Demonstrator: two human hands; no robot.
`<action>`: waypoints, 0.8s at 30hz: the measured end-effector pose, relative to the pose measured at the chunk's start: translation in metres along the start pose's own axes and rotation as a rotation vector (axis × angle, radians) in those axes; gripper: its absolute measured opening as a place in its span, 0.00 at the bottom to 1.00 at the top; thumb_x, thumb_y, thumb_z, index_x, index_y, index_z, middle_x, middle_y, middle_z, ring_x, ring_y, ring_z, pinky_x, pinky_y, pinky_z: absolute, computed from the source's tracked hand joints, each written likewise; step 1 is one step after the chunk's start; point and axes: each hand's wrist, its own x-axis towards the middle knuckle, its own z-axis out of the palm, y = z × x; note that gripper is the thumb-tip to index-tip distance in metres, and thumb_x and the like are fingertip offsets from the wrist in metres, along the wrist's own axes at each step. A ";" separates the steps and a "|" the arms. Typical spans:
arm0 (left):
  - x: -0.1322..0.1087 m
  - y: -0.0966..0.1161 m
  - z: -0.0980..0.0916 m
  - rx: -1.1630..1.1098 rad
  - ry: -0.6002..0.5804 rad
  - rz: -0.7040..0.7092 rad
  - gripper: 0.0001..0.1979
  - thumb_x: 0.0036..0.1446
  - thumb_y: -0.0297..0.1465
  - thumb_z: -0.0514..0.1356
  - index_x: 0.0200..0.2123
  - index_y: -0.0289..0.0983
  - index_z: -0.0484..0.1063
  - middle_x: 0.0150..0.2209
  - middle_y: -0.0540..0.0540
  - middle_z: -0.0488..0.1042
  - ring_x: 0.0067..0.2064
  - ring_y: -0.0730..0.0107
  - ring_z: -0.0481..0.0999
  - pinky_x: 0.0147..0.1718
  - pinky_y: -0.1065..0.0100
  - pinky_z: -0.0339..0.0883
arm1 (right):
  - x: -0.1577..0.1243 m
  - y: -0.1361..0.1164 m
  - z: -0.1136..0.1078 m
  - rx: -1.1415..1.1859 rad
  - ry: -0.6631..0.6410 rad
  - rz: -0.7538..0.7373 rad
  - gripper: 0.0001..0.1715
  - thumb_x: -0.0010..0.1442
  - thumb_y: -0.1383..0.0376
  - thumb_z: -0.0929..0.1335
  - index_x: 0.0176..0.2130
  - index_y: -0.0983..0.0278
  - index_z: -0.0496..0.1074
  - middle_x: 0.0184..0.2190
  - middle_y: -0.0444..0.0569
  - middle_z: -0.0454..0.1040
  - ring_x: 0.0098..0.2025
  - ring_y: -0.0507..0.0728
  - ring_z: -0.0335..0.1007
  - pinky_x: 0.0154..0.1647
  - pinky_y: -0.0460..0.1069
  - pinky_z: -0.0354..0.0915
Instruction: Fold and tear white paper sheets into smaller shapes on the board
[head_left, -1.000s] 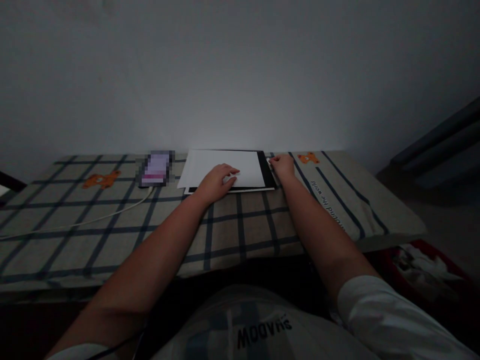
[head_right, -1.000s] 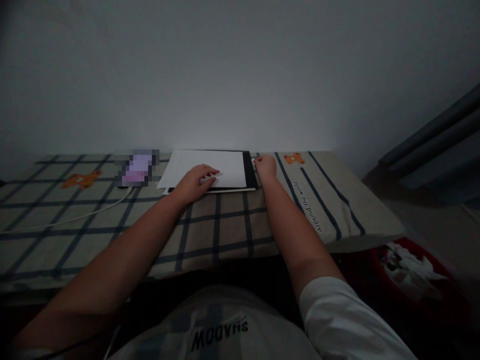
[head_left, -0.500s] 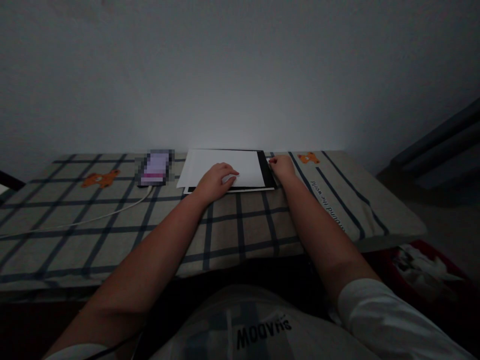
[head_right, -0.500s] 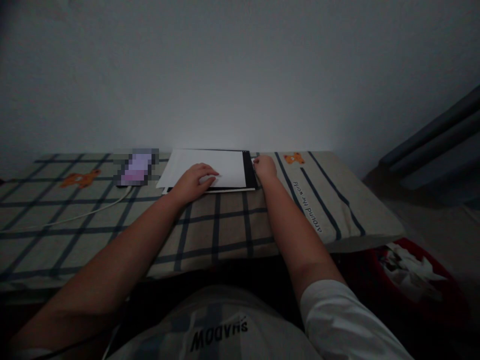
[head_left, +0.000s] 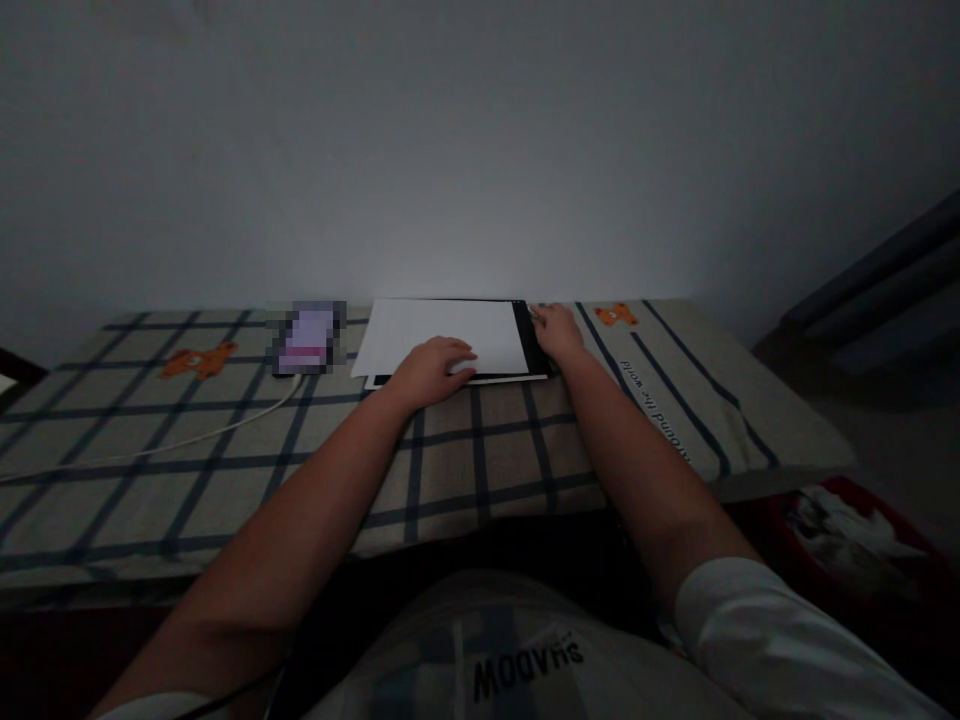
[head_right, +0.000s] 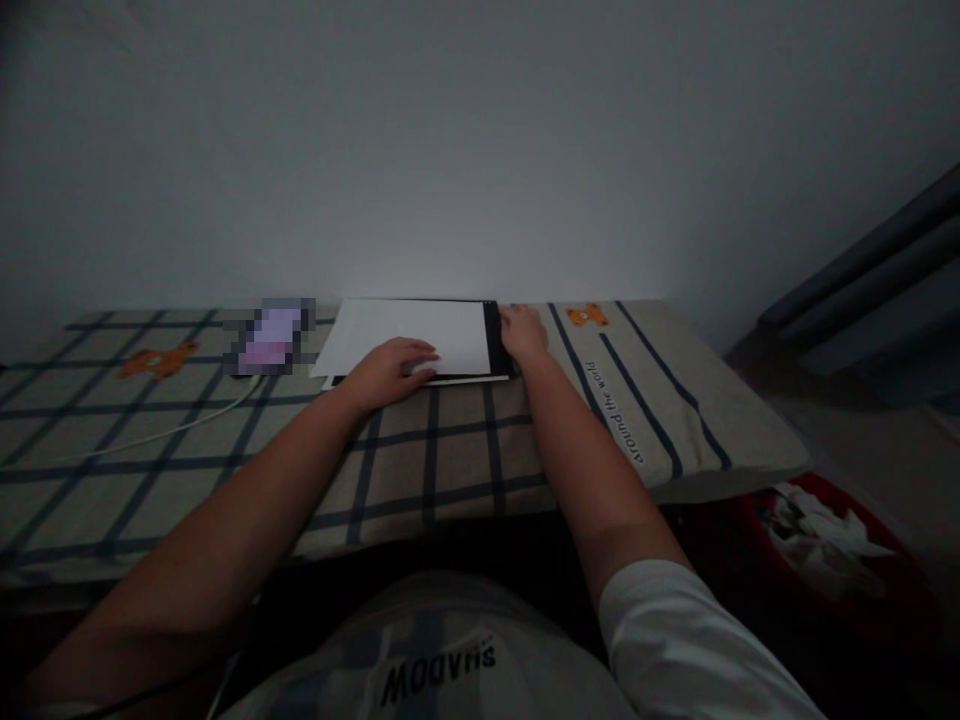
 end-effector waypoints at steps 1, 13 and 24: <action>0.000 -0.001 0.001 0.013 -0.007 -0.018 0.18 0.62 0.41 0.59 0.49 0.40 0.80 0.55 0.40 0.78 0.58 0.51 0.75 0.59 0.49 0.66 | -0.001 -0.001 -0.002 0.028 0.022 -0.006 0.26 0.67 0.69 0.62 0.61 0.65 0.75 0.55 0.60 0.75 0.58 0.65 0.68 0.61 0.56 0.64; 0.000 -0.002 -0.001 0.015 -0.054 -0.083 0.19 0.61 0.43 0.61 0.49 0.40 0.81 0.57 0.39 0.77 0.59 0.50 0.74 0.60 0.50 0.65 | -0.025 -0.046 -0.010 0.221 -0.426 -0.555 0.30 0.53 0.54 0.79 0.54 0.60 0.80 0.63 0.57 0.71 0.66 0.67 0.65 0.68 0.60 0.59; -0.001 0.005 -0.008 0.118 -0.062 -0.077 0.21 0.63 0.44 0.60 0.51 0.38 0.79 0.55 0.41 0.79 0.57 0.54 0.76 0.58 0.55 0.68 | -0.031 -0.049 -0.033 0.061 -0.603 -0.592 0.28 0.58 0.60 0.76 0.58 0.60 0.78 0.68 0.56 0.65 0.68 0.67 0.63 0.70 0.60 0.58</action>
